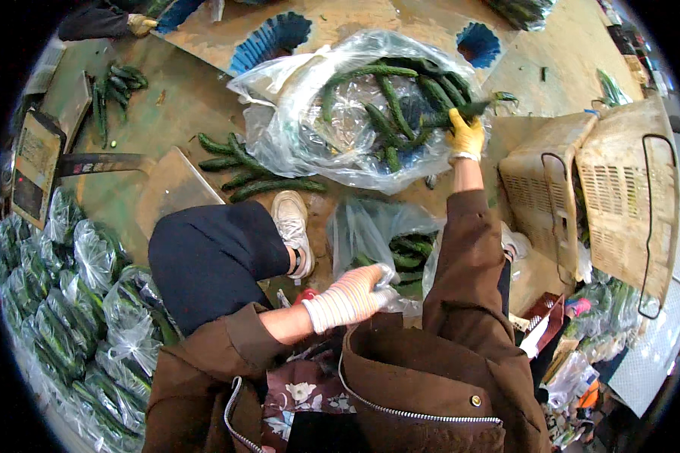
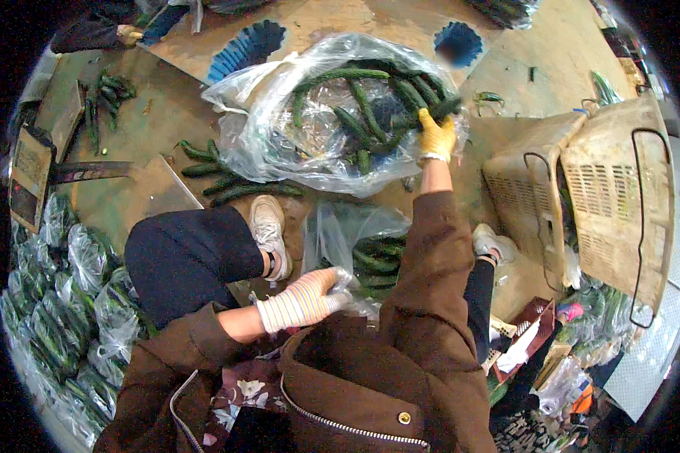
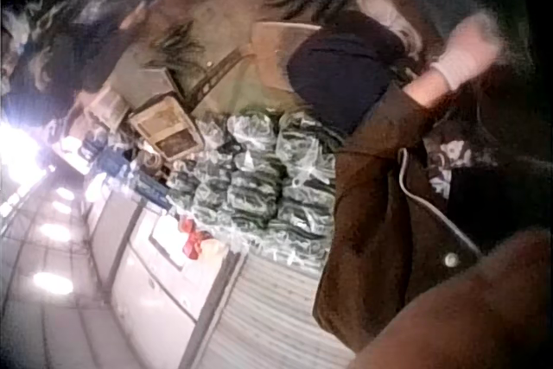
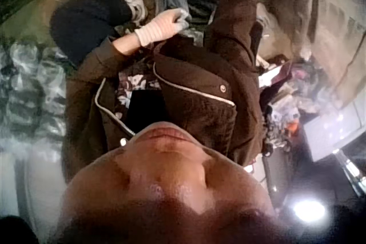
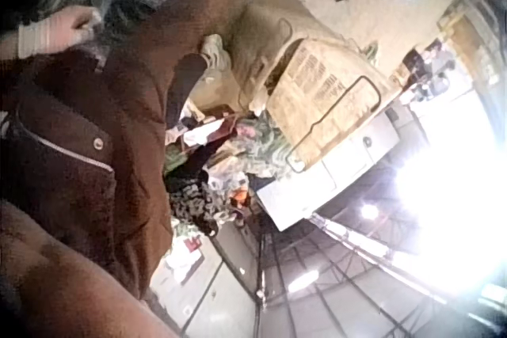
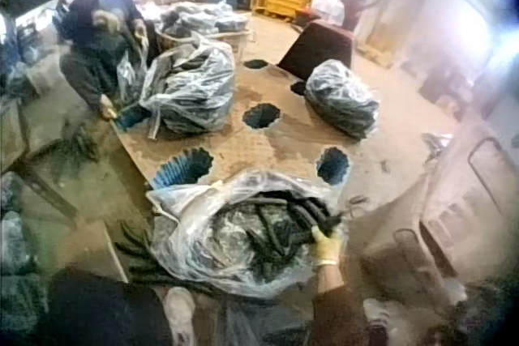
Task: The person sits on the floor and packs cucumbers into plastic bags. They repeatedly pick cucumbers from a large pile, place them into a bag, and then weigh the bag on a digital scale before tying it and setting it aside.
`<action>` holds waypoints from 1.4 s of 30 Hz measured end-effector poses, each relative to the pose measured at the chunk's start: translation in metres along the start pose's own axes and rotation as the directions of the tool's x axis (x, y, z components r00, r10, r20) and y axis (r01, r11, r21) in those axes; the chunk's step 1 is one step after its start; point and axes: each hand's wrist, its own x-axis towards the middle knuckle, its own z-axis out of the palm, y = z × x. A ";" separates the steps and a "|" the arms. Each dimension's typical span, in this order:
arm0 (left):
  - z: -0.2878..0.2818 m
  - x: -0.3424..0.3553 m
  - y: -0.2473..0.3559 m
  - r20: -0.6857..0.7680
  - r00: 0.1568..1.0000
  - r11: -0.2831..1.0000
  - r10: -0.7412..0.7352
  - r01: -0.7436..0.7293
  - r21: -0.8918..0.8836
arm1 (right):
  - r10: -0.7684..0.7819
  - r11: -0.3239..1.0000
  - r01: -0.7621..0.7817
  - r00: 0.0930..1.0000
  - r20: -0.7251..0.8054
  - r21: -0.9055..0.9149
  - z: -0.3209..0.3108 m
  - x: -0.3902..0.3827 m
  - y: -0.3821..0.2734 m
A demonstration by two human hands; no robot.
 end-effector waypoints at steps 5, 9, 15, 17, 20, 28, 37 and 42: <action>-0.001 0.002 0.003 0.043 0.997 0.993 -0.068 0.072 -0.098 | 0.062 0.932 -0.114 0.986 0.157 0.345 -0.065 -0.067 -0.035; 0.004 0.007 -0.009 -0.035 0.999 0.985 -0.008 0.002 -0.171 | -0.008 0.844 -0.145 0.959 0.282 0.516 -0.089 -0.115 -0.042; 0.004 0.008 -0.003 -0.019 1.000 0.996 -0.019 0.018 -0.089 | 0.125 0.884 -0.254 0.937 0.326 0.392 -0.107 -0.164 -0.071; 0.004 0.010 -0.009 -0.034 0.999 0.995 -0.013 0.009 -0.096 | -0.003 0.988 -0.052 0.935 0.353 0.147 -0.106 -0.172 -0.131; 0.008 0.007 -0.007 -0.002 1.000 0.993 0.024 -0.024 -0.113 | -0.235 0.726 -0.117 0.884 0.404 0.678 -0.197 -0.121 -0.237; 0.007 0.015 -0.004 0.016 0.999 0.995 -0.038 0.039 -0.088 | -0.437 0.842 0.255 0.839 0.324 0.475 -0.217 -0.047 -0.305; 0.004 0.013 -0.004 0.002 0.999 0.999 -0.041 0.041 0.004 | 0.208 0.319 0.558 0.748 0.631 -0.766 0.072 0.035 -0.021; -0.011 0.005 0.010 0.043 0.998 0.997 -0.056 0.058 -0.051 | -0.217 0.064 0.694 0.711 0.669 -0.717 0.124 0.143 -0.100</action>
